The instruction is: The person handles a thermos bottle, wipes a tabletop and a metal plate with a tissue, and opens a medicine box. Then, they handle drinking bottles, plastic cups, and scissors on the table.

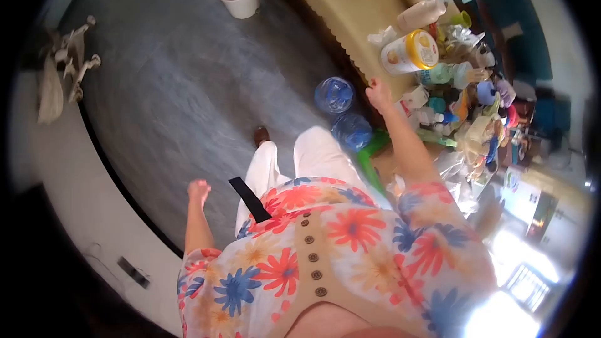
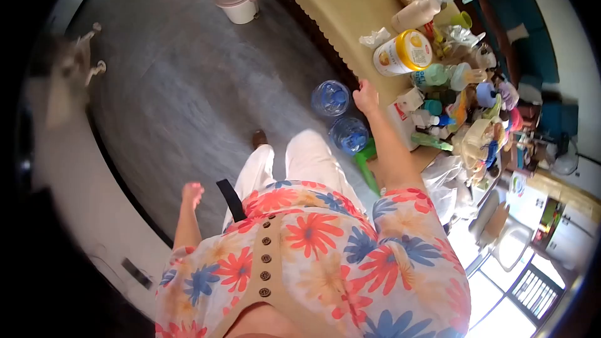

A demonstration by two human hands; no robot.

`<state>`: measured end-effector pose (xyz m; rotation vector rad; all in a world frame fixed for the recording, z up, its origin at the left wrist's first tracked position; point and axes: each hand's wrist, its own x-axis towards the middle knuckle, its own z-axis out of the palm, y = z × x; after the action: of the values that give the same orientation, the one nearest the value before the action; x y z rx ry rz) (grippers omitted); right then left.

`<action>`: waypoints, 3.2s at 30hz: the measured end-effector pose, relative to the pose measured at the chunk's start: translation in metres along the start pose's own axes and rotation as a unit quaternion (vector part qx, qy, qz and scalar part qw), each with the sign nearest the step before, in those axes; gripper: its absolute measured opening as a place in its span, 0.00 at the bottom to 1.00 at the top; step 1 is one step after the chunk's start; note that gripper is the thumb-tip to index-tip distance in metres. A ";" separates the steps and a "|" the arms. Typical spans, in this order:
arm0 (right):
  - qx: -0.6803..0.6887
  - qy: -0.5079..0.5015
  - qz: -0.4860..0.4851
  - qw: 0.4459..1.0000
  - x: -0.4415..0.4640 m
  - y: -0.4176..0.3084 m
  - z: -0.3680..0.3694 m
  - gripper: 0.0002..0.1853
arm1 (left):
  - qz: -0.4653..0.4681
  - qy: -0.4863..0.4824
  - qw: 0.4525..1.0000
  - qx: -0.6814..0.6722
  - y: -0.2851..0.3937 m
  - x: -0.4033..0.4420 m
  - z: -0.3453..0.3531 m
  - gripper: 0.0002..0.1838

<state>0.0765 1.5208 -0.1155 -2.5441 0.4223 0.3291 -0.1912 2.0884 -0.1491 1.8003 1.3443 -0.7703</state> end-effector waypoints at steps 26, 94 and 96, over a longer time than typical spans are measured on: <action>-0.072 0.087 0.286 0.951 0.248 -0.022 0.001 0.17 | 0.359 -0.220 0.907 -0.032 0.861 0.131 0.133 0.29; 0.044 0.078 -0.136 0.987 0.421 -0.284 0.109 0.08 | 0.169 -0.177 0.953 -0.178 0.695 0.192 0.166 0.33; 0.130 0.072 -0.104 0.983 0.439 -0.298 0.098 0.07 | 0.169 -0.171 0.952 -0.192 0.701 0.196 0.161 0.33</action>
<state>0.5736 1.7136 -0.1954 -2.3360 0.2304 0.0102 0.5319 1.9347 -0.2490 1.4525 0.8580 -0.5545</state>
